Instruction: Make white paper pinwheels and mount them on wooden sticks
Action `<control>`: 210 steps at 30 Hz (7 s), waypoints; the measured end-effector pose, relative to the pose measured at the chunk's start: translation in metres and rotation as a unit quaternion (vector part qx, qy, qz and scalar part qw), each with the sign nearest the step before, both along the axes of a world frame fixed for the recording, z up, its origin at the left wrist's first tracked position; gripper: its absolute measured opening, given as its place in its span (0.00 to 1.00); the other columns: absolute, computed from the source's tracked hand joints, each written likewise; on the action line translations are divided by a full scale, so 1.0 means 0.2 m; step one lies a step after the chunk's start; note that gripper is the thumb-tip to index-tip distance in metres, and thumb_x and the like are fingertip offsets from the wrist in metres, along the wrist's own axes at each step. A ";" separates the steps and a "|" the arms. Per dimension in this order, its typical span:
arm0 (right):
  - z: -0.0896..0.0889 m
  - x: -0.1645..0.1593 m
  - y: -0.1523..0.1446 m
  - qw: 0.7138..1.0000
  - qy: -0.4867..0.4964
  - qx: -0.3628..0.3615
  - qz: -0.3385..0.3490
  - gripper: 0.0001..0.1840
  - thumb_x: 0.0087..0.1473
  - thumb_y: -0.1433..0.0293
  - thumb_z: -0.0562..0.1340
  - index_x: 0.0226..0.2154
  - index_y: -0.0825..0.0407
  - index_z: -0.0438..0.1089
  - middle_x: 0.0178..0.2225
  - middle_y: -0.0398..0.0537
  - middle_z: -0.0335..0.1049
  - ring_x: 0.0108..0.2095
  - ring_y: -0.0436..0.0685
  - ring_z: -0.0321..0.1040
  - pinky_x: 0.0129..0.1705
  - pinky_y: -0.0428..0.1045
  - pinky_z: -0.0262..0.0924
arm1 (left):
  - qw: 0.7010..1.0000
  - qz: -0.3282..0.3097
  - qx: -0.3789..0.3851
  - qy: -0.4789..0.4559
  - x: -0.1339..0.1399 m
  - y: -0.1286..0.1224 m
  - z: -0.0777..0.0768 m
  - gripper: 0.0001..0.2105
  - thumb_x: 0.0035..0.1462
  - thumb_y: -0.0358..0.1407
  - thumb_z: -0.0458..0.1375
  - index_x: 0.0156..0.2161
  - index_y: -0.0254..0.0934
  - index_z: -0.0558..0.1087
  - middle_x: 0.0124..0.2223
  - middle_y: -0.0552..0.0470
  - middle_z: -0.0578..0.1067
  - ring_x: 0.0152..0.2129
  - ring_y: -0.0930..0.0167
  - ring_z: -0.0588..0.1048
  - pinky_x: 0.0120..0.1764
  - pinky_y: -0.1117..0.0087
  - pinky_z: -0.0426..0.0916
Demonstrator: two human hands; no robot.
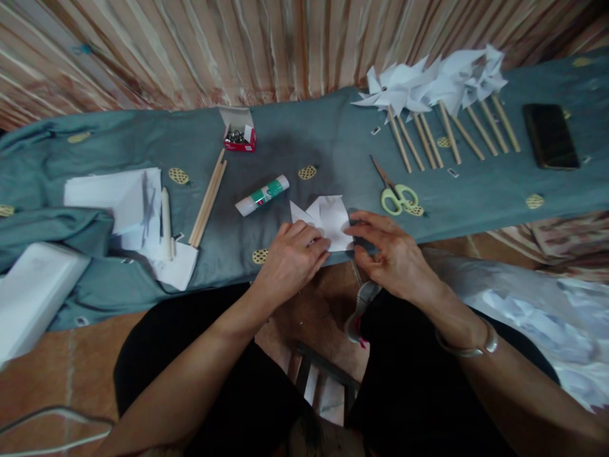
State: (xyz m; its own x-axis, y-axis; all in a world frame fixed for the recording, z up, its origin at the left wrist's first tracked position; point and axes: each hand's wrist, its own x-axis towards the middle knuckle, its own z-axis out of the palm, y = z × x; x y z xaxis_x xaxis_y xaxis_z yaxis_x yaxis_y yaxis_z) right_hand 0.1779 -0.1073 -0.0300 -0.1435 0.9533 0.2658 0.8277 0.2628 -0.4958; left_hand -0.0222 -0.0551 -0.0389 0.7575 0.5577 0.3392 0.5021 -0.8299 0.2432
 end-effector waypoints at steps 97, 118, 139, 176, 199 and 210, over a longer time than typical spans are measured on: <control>-0.06 -0.16 0.02 0.994 -0.104 0.027 0.036 0.16 0.60 0.73 0.50 0.43 0.53 0.71 0.62 0.59 0.54 0.66 0.67 0.44 0.58 0.67 0.54 | 0.998 0.000 -0.056 -0.011 -0.02 -0.05 -0.01 0.09 0.62 0.31 0.52 0.42 0.33 0.74 0.39 0.47 0.75 0.39 0.65 0.69 0.38 0.63 0.64; -0.06 -0.16 0.04 0.998 -0.069 0.005 0.010 0.18 0.60 0.72 0.52 0.48 0.41 0.69 0.65 0.43 0.49 0.68 0.68 0.36 0.60 0.66 0.46 | 0.999 0.016 -0.042 0.004 -0.02 -0.05 0.00 0.08 0.62 0.32 0.52 0.41 0.34 0.74 0.40 0.47 0.75 0.38 0.65 0.69 0.38 0.62 0.61; -0.06 -0.11 0.03 0.999 -0.037 0.019 0.011 0.23 0.57 0.77 0.51 0.50 0.40 0.68 0.67 0.39 0.46 0.68 0.64 0.37 0.61 0.67 0.47 | 0.999 0.019 -0.028 -0.001 -0.01 -0.05 -0.01 0.09 0.62 0.32 0.53 0.40 0.34 0.75 0.40 0.47 0.76 0.38 0.65 0.69 0.38 0.62 0.61; -0.04 -0.07 0.11 0.968 0.168 -0.082 -0.167 0.29 0.48 0.67 0.63 0.53 0.57 0.64 0.31 0.47 0.76 0.29 0.55 0.72 0.34 0.53 0.67 | 0.995 0.031 -0.066 -0.070 -0.02 -0.05 -0.01 0.08 0.59 0.34 0.57 0.42 0.36 0.76 0.40 0.48 0.76 0.38 0.65 0.70 0.40 0.62 0.64; 0.13 -0.09 0.18 0.871 0.473 -0.064 -0.117 0.19 0.39 0.66 0.71 0.37 0.49 0.72 0.27 0.40 0.75 0.23 0.48 0.67 0.26 0.46 0.62 | 0.607 0.195 -0.608 -0.473 0.07 0.10 0.08 0.15 0.29 0.36 0.72 0.27 0.33 0.79 0.28 0.51 0.80 0.24 0.72 0.74 0.34 0.69 0.69; 0.16 -0.08 0.20 0.808 0.567 -0.117 -0.108 0.13 0.47 0.56 0.67 0.31 0.47 0.78 0.28 0.42 0.76 0.26 0.47 0.69 0.29 0.44 0.63 | 0.599 0.232 -0.595 -0.483 0.09 0.12 0.10 0.11 0.31 0.34 0.70 0.24 0.32 0.78 0.25 0.52 0.78 0.22 0.72 0.73 0.30 0.71 0.67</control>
State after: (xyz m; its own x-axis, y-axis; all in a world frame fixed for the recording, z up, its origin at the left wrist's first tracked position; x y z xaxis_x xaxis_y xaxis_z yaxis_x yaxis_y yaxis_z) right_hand 0.1609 -0.0673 0.0024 0.2435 0.9665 -0.0815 -0.1805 -0.0374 -0.9829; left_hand -0.0046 -0.0301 -0.0192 0.1971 0.9145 -0.3532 -0.2411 0.3945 0.8867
